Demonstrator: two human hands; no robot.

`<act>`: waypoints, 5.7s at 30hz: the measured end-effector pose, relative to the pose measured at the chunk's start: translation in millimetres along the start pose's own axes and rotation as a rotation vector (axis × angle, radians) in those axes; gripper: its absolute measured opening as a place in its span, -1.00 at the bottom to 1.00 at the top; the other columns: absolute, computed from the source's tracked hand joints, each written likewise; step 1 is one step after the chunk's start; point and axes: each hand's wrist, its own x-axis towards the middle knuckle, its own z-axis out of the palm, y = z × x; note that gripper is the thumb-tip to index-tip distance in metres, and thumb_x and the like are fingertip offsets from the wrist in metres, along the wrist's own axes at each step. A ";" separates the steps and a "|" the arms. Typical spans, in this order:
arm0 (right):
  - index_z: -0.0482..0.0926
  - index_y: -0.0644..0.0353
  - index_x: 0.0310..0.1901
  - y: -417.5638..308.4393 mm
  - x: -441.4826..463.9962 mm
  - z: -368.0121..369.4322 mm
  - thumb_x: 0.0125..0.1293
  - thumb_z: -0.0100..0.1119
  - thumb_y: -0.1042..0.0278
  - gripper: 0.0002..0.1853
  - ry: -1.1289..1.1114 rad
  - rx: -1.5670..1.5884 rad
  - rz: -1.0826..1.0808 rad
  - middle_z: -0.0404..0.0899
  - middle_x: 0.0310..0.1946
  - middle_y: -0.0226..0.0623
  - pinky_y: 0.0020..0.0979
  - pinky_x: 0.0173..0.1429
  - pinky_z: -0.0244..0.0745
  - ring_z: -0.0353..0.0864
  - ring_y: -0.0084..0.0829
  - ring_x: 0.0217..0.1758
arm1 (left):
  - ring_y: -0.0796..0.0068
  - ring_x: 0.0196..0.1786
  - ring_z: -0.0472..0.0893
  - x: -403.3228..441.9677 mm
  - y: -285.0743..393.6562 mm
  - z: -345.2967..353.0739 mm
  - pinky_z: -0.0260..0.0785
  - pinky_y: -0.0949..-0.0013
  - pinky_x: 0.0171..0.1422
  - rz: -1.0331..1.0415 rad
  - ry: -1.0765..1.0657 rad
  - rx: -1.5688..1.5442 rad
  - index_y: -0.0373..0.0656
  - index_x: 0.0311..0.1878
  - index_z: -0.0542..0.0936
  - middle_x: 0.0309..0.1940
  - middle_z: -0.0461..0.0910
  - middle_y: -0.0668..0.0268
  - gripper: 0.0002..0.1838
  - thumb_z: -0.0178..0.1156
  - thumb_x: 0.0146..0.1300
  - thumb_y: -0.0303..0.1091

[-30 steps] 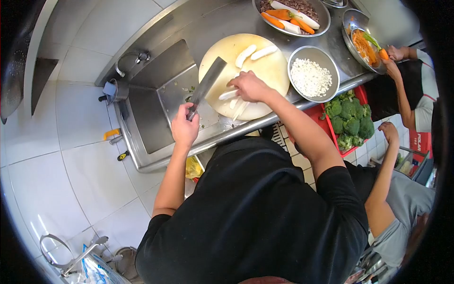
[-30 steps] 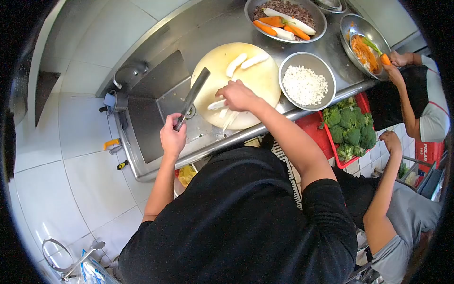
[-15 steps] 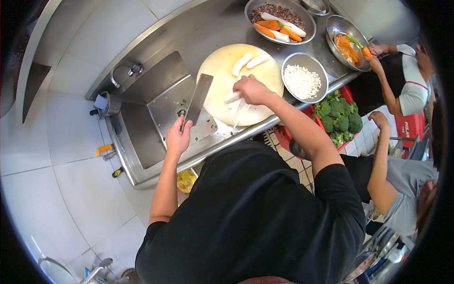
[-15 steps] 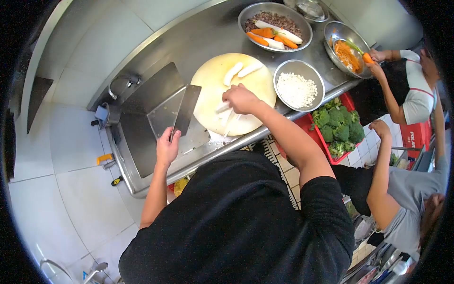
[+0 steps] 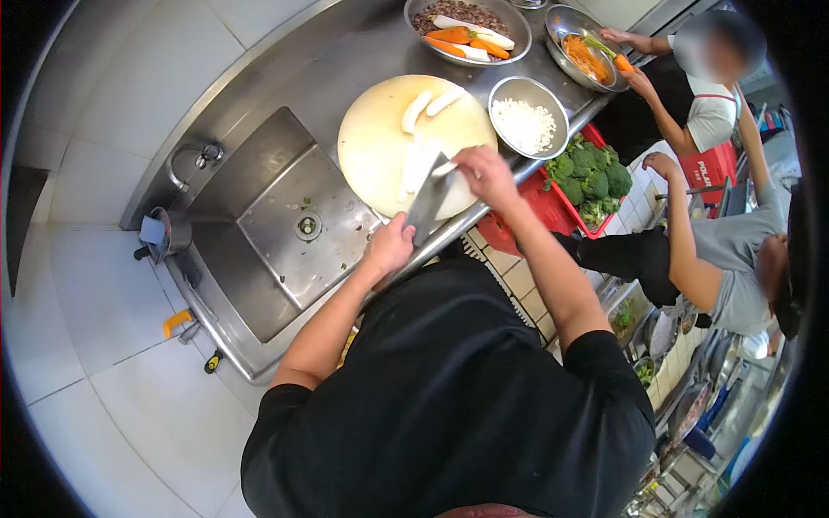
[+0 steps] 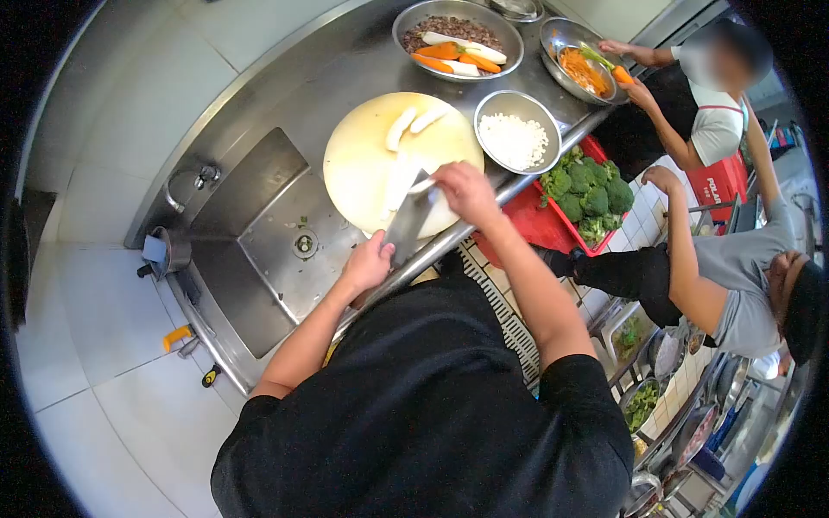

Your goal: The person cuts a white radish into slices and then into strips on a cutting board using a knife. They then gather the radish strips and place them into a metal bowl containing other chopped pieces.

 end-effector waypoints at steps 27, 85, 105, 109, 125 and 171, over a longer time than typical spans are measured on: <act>0.72 -0.05 0.17 45.1 -0.7 11.8 0.30 0.39 0.32 -0.61 -0.627 -0.123 0.017 0.55 0.19 -0.16 -0.14 0.39 0.45 0.52 -0.09 0.29 | -0.36 -0.06 0.69 -16.6 47.1 -9.4 0.49 -0.27 0.12 -0.097 0.099 0.229 -0.20 0.21 0.46 -0.16 0.69 -0.29 -0.69 0.05 0.54 -0.24; 0.67 0.17 -0.20 44.8 -35.4 44.9 0.20 0.34 0.51 -0.86 -0.165 0.128 0.000 0.63 -0.09 -0.21 -0.15 0.24 0.57 0.59 -0.10 0.17 | -0.41 -0.08 0.69 6.3 77.2 7.8 0.50 -0.30 0.07 -0.144 0.101 0.226 -0.26 0.15 0.39 -0.22 0.68 -0.33 -0.73 0.03 0.54 -0.29; 0.72 0.10 -0.17 30.1 -40.7 36.9 0.26 0.40 0.32 -0.85 -0.148 0.139 -0.125 0.67 -0.07 -0.31 -0.20 0.25 0.56 0.61 -0.19 0.14 | -0.42 -0.23 0.69 -30.6 74.2 9.8 0.49 -0.36 -0.05 -0.098 0.123 0.355 -0.28 0.07 0.39 -0.37 0.67 -0.30 -0.78 0.05 0.52 -0.33; 0.72 0.11 -0.17 30.6 -41.6 37.2 0.24 0.41 0.34 -0.85 -0.130 0.155 -0.137 0.67 -0.09 -0.32 -0.21 0.25 0.56 0.62 -0.19 0.14 | -0.42 -0.22 0.69 -0.3 84.3 21.0 0.49 -0.36 -0.05 -0.150 0.108 0.320 -0.28 0.06 0.38 -0.37 0.67 -0.31 -0.78 0.05 0.50 -0.35; 0.67 0.14 -0.22 33.1 -45.4 37.5 0.18 0.30 0.52 -0.87 -0.106 0.191 -0.099 0.64 -0.14 -0.31 -0.22 0.15 0.59 0.63 -0.21 0.07 | -0.41 -0.20 0.69 6.1 88.3 23.7 0.49 -0.34 -0.03 -0.150 0.117 0.277 -0.25 0.09 0.38 -0.36 0.67 -0.31 -0.76 0.05 0.54 -0.30; 0.71 0.05 -0.21 33.2 -42.4 39.1 0.26 0.34 0.38 -0.92 -0.187 0.109 -0.020 0.63 -0.15 -0.37 -0.18 0.17 0.45 0.59 -0.23 0.05 | -0.40 -0.16 0.70 -6.0 87.1 8.3 0.51 -0.32 0.01 -0.172 0.052 0.322 -0.28 0.11 0.39 -0.31 0.69 -0.30 -0.73 0.07 0.54 -0.28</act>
